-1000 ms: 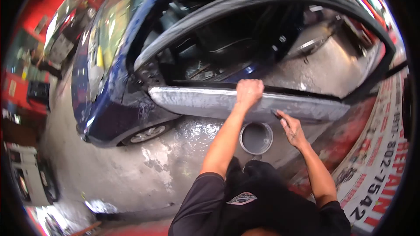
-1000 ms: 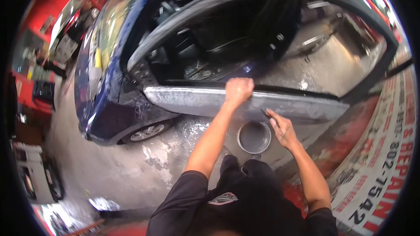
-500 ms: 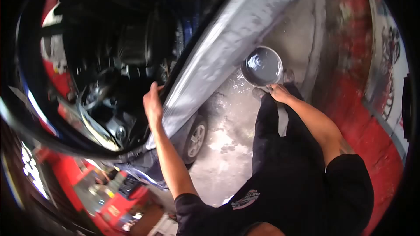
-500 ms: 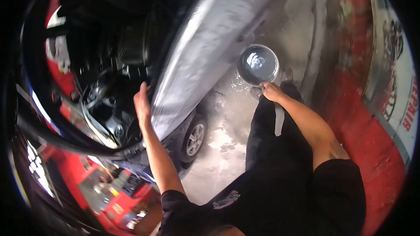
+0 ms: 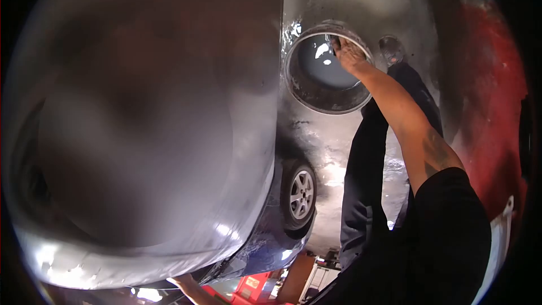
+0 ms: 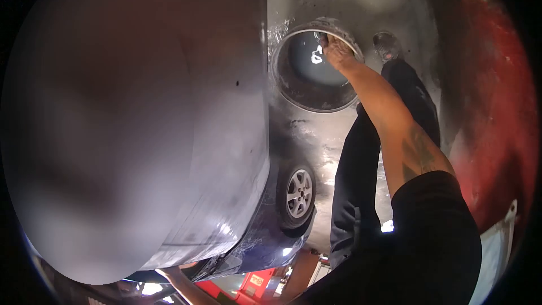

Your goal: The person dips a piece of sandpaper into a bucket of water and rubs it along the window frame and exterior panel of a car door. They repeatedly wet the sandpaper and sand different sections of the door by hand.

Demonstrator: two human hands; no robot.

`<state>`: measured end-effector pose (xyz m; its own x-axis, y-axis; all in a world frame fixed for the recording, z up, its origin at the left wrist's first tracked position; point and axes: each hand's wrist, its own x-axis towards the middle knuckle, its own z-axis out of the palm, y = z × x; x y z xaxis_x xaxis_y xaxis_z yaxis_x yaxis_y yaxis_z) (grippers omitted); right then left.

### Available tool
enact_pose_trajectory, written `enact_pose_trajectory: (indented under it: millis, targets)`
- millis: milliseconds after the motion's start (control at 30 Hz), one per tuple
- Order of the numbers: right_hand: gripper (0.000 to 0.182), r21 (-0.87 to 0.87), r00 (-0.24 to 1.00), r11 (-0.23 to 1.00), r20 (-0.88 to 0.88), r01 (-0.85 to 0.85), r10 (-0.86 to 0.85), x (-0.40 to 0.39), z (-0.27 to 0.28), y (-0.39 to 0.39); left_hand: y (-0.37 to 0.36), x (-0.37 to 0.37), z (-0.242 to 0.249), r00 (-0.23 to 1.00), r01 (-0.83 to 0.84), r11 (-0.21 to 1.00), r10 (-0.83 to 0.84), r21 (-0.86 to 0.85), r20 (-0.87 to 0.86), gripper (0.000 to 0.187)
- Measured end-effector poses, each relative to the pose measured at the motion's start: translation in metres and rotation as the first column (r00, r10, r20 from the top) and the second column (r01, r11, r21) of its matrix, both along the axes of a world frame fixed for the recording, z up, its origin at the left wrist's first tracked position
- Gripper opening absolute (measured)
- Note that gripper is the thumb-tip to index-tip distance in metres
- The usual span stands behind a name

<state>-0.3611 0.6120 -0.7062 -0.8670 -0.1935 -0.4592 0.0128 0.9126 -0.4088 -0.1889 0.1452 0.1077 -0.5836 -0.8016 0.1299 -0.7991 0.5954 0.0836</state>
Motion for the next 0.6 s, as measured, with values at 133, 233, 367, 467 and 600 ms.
enact_pose_trajectory:
  millis: [133,233,367,467,600]
  targets:
    - [0.065,0.068,0.875,0.997,0.484,-0.045,0.007,0.032,-0.036,-0.015,0.002,-0.003,0.006,0.998,-0.017,0.999,0.02,-0.049,0.065,0.08]
    - [0.052,-0.01,0.863,0.986,0.483,-0.166,0.15,0.067,-0.061,-0.017,-0.004,0.004,0.01,0.997,-0.001,0.999,0.005,-0.042,0.083,0.081]
    - [0.033,-0.263,0.872,0.948,0.489,0.177,-0.027,0.045,0.052,0.015,-0.035,0.023,0.011,0.988,0.107,0.994,-0.106,-0.004,0.109,0.082]
    - [0.034,-0.378,0.725,0.667,0.583,0.642,-0.367,0.042,0.139,0.042,-0.014,-0.012,-0.036,0.982,0.004,0.999,0.004,0.04,-0.188,0.081]
    - [0.039,-0.431,0.438,0.085,0.867,0.898,-0.237,0.02,0.339,0.079,0.058,-0.075,-0.06,0.879,0.423,0.893,-0.362,0.157,-0.31,0.054]
